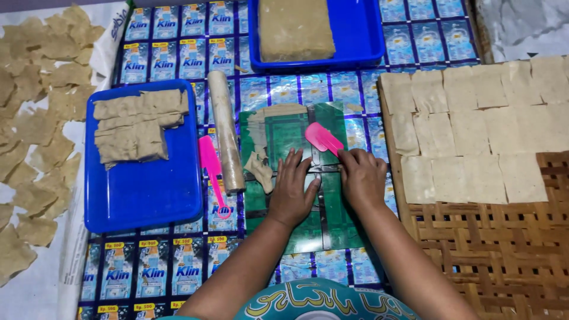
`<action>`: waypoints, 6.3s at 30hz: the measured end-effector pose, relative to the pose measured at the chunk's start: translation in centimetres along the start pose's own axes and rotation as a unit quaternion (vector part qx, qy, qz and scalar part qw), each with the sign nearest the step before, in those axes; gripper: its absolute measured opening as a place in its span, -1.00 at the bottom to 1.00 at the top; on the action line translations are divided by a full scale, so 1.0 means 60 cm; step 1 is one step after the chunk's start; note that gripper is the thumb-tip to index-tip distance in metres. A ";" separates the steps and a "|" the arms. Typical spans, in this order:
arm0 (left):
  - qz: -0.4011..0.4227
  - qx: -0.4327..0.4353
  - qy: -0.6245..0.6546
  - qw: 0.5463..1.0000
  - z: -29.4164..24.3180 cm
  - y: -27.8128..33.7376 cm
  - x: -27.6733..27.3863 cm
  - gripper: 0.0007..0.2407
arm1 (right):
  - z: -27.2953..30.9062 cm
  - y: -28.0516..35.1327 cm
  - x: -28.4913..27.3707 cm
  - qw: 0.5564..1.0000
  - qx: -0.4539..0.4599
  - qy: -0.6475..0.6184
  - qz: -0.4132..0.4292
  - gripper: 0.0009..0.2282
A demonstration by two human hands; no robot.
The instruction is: Rolling out and cutting dough to prepare snacks on a flat surface.
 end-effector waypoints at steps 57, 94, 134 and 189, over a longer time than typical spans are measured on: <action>-0.106 -0.064 -0.267 0.956 0.109 0.085 -0.104 -0.53 | 0.187 -0.103 -0.073 0.942 0.119 -0.267 0.167 -0.70; -0.076 0.042 -0.207 0.975 0.189 -0.190 -0.041 -0.80 | 0.076 -0.245 0.040 0.970 0.004 -0.205 0.130 -0.75; -0.013 -0.013 -0.053 0.998 0.160 -0.165 -0.080 -0.87 | 0.084 -0.252 0.064 0.793 0.158 -0.523 0.271 -0.77; 0.210 -0.180 -0.215 0.937 0.247 -0.266 -0.145 -0.48 | 0.061 -0.319 0.039 0.981 -0.185 0.053 -0.022 -0.59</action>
Point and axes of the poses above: each hand's wrist, its own y-axis away from the middle knuckle, its own x-axis out of the palm, z = x × y, the point moved 4 cm from there along -y, towards the middle knuckle, and after that the axes turned 5 degrees about z, right-handed, at the moved point
